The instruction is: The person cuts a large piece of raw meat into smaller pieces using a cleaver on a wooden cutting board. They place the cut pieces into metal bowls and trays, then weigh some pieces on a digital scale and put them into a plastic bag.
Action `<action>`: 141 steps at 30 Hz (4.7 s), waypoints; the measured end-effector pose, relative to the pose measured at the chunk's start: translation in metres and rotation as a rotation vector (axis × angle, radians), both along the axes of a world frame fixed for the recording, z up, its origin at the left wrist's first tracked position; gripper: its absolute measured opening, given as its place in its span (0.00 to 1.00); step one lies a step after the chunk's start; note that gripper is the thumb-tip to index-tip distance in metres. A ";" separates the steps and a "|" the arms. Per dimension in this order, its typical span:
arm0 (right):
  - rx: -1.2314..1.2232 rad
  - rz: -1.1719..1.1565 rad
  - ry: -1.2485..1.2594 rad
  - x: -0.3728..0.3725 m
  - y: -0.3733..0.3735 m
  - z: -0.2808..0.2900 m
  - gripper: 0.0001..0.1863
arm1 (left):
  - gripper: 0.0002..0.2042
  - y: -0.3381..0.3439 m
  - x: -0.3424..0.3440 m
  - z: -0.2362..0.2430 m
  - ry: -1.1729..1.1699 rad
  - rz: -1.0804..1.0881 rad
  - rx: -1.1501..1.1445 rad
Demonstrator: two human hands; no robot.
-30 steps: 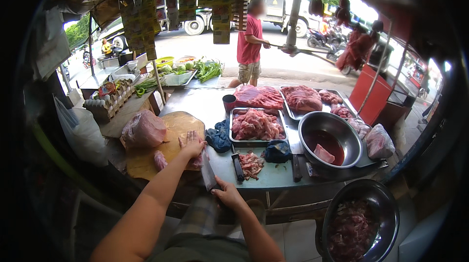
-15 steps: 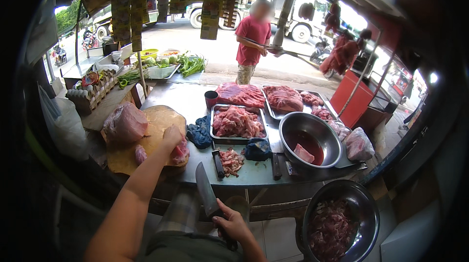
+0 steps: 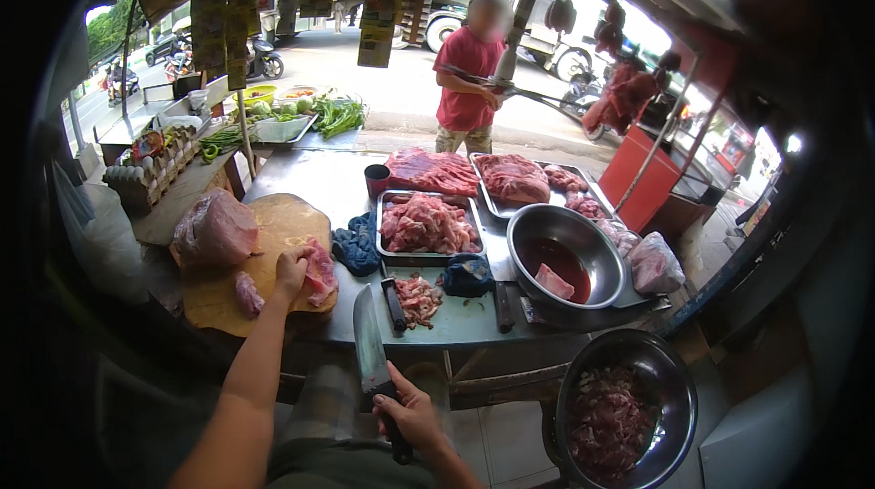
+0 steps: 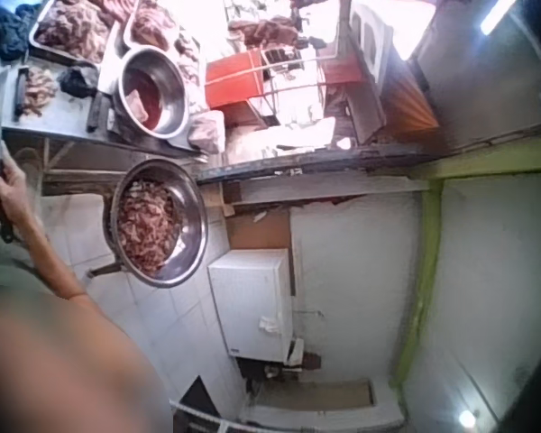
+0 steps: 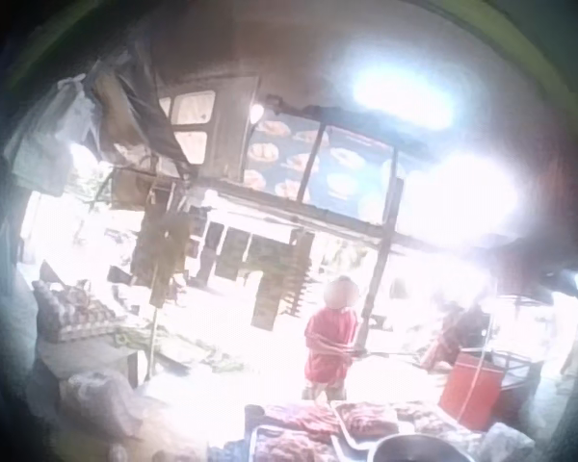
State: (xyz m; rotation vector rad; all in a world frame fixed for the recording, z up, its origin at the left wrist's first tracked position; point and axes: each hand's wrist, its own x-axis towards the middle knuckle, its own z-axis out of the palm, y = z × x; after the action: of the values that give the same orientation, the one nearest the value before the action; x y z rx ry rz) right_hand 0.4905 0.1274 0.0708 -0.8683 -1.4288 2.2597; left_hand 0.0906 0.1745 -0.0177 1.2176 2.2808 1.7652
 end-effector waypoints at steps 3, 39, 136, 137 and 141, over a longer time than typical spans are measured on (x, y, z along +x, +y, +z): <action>0.002 -0.031 0.052 -0.007 -0.002 0.002 0.39 | 0.16 -0.003 0.002 0.004 -0.049 -0.050 0.021; -0.035 0.060 0.021 -0.038 0.003 -0.010 0.40 | 0.17 -0.011 0.011 0.016 -0.151 -0.140 0.048; 1.231 0.251 -0.204 -0.148 0.058 0.028 0.32 | 0.07 -0.070 0.013 0.077 0.289 -0.160 -0.303; 1.234 0.251 -0.197 -0.148 0.057 0.029 0.31 | 0.07 -0.068 0.015 0.077 0.263 -0.179 -0.315; 1.242 0.335 -0.386 -0.148 0.050 0.032 0.31 | 0.06 -0.063 0.018 0.074 0.326 -0.176 -0.235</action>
State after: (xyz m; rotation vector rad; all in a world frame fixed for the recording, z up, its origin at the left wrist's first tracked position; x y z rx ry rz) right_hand 0.3428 0.1774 0.1032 -0.6171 -2.7497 0.9007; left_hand 0.1084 0.1114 0.0562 1.6965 2.3637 1.2777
